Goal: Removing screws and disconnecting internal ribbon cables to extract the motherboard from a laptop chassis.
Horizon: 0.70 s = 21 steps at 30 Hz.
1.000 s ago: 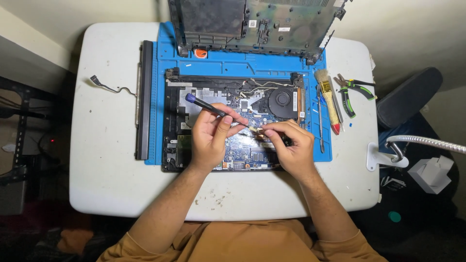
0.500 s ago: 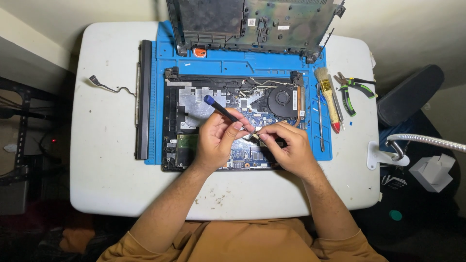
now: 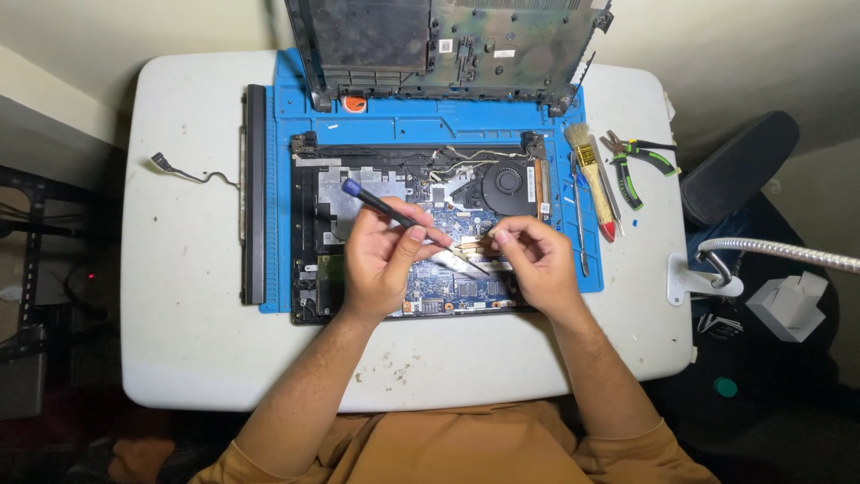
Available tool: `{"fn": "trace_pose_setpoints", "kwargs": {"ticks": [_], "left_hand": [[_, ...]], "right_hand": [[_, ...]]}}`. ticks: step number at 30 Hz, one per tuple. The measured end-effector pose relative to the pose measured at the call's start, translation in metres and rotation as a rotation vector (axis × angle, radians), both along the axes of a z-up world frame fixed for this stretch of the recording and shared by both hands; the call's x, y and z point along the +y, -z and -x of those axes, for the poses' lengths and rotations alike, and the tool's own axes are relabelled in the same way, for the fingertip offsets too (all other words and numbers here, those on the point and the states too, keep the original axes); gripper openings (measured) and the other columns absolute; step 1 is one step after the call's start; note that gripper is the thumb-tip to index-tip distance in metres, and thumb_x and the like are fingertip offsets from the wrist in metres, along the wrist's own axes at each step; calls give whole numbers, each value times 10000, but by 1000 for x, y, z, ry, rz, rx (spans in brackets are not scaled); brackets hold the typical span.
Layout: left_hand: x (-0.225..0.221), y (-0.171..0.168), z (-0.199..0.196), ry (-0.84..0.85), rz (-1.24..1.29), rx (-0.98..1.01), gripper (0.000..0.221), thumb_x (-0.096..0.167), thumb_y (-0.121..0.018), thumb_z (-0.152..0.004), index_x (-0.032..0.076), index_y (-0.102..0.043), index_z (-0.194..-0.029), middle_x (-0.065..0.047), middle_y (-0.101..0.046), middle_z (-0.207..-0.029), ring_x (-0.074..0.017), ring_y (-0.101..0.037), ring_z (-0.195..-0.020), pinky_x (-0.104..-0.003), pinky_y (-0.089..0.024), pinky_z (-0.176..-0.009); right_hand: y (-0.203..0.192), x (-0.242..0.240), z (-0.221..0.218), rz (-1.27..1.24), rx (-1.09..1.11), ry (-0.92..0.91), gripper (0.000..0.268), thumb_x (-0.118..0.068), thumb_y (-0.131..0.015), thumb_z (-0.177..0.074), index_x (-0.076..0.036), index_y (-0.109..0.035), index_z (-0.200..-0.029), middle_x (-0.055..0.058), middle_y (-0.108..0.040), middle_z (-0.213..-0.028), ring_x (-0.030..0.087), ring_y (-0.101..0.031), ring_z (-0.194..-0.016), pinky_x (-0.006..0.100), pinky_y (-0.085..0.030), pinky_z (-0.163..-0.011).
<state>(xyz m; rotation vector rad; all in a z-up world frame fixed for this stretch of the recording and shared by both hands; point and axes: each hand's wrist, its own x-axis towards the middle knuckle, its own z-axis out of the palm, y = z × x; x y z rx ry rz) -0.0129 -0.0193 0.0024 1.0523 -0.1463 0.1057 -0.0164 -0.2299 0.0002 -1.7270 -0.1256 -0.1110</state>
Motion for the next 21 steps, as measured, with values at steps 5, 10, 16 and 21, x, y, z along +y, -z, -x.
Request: {"fn": "trace_pose_setpoints", "kwargs": {"ticks": [5, 10, 16, 21], "left_hand": [[7, -9, -2, -139, 14, -87, 213, 59, -632, -988, 0, -440, -1059, -196, -634, -1002, -373, -768, -897, -486, -670, -801], [0, -10, 2, -177, 8, -138, 216, 3, -601, -992, 19, -386, -1009, -185, -611, -979, -438, -758, -923, -514, -664, -814], [-2, -9, 1, -163, 53, -139, 225, 9, -591, -1001, 30, -368, -1009, -175, -595, -984, -469, -745, -948, -530, -653, -840], [-2, -6, 2, -156, 36, -146, 226, 5, -592, -1001, 29, -368, -1011, -174, -592, -984, -471, -741, -956, -536, -650, -848]], "right_hand": [[24, -5, 2, -341, 165, 93, 118, -84, -585, -1048, -2, -669, -1041, 51, -645, -802, 85, -599, -765, 241, -549, -729], [37, -2, 3, -522, 280, 90, 126, -84, -582, -1047, 23, -645, -1066, 88, -647, -810, 117, -644, -752, 254, -584, -722], [40, -4, 1, -554, 326, 104, 125, -108, -579, -1054, 0, -642, -1067, 73, -665, -835, 106, -679, -778, 238, -616, -752], [42, -4, 1, -564, 338, 123, 149, -121, -582, -1052, 15, -638, -1079, 77, -651, -824, 98, -674, -763, 231, -630, -751]]}}
